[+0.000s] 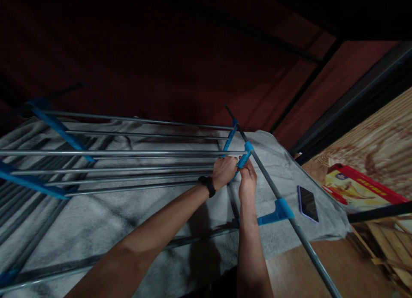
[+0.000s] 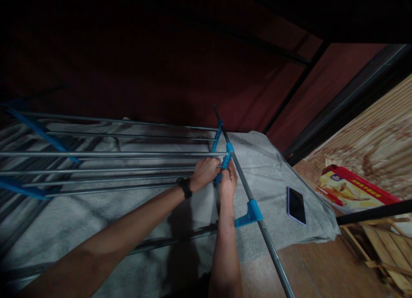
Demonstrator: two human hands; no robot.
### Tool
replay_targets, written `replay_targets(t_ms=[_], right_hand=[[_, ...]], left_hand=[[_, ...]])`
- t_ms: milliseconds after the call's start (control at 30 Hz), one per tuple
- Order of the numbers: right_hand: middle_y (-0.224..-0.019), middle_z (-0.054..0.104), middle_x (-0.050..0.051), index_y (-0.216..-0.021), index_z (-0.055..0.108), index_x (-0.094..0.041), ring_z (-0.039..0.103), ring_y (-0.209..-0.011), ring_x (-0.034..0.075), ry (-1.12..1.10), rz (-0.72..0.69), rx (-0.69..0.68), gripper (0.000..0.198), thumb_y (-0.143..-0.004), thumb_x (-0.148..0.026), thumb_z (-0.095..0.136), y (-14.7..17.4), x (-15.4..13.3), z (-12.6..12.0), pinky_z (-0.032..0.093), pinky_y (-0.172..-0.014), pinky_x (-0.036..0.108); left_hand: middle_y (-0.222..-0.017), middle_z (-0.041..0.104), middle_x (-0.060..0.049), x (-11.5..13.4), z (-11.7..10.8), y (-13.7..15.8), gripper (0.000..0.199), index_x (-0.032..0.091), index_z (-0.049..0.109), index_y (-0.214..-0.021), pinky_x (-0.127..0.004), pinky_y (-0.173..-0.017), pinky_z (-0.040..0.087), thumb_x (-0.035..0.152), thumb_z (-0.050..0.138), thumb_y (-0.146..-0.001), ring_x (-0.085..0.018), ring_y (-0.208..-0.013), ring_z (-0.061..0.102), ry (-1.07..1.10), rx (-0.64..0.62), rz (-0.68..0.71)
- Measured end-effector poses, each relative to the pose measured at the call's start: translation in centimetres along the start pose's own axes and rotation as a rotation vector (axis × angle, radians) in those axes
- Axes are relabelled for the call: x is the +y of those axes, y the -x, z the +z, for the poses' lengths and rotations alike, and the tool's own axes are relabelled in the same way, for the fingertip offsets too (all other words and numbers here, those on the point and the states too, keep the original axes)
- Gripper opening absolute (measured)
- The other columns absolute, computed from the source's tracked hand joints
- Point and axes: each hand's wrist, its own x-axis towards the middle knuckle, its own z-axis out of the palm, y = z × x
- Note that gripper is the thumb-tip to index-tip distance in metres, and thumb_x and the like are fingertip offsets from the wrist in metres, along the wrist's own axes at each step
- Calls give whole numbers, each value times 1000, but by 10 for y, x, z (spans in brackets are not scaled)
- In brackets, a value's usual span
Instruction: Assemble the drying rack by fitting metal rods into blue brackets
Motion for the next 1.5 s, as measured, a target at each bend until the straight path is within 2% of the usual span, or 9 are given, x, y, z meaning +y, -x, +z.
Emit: replay_targets(t_ms=[200, 400, 633, 1000, 1267, 1500], right_hand=[[-107, 72, 3, -110, 73, -18, 62, -103, 20, 8, -18, -14, 42, -77, -25, 49, 1, -2, 2, 47, -97, 35], [-114, 72, 4, -112, 73, -18, 61, -110, 22, -1, -25, -12, 44, -76, -26, 49, 1, -1, 2, 44, -103, 38], [-118, 71, 5, -111, 73, -19, 60, -115, 24, 45, -33, -22, 44, -76, -27, 48, 1, 3, 1, 40, -109, 41], [-106, 72, 5, -107, 73, -19, 62, -101, 21, 15, 5, -10, 42, -74, -28, 50, 2, -4, 4, 47, -96, 35], [-107, 73, 4, -111, 72, -19, 62, -102, 21, 35, -3, -21, 44, -74, -27, 48, 1, -2, 2, 47, -98, 37], [-110, 72, 4, -110, 72, -20, 63, -104, 20, 67, -40, -23, 42, -76, -27, 48, 1, -2, 3, 48, -98, 36]], left_hand=[[-99, 75, -14, 1, -2, 1, 33, 17, 71, -98, -35, -85, 54, 30, 42, -100, -26, -98, 72, 4, 31, -11], [-103, 73, -14, 3, -3, 1, 24, 16, 69, -106, -32, -91, 51, 25, 48, -98, -24, -104, 69, 45, 15, -48], [-101, 73, -12, 2, -1, -1, 22, 18, 67, -105, -34, -88, 52, 19, 47, -96, -26, -101, 70, 36, 33, -25], [-107, 73, -11, -2, -9, 3, 21, 18, 62, -109, -34, -89, 52, 24, 46, -97, -26, -103, 70, -10, -24, 46], [-110, 73, -12, -3, -9, 5, 22, 18, 64, -110, -35, -90, 52, 20, 46, -97, -26, -106, 70, -23, -13, 107], [-103, 75, -13, -2, -10, 5, 25, 18, 68, -109, -36, -88, 53, 21, 47, -97, -27, -100, 72, -45, -24, 83]])
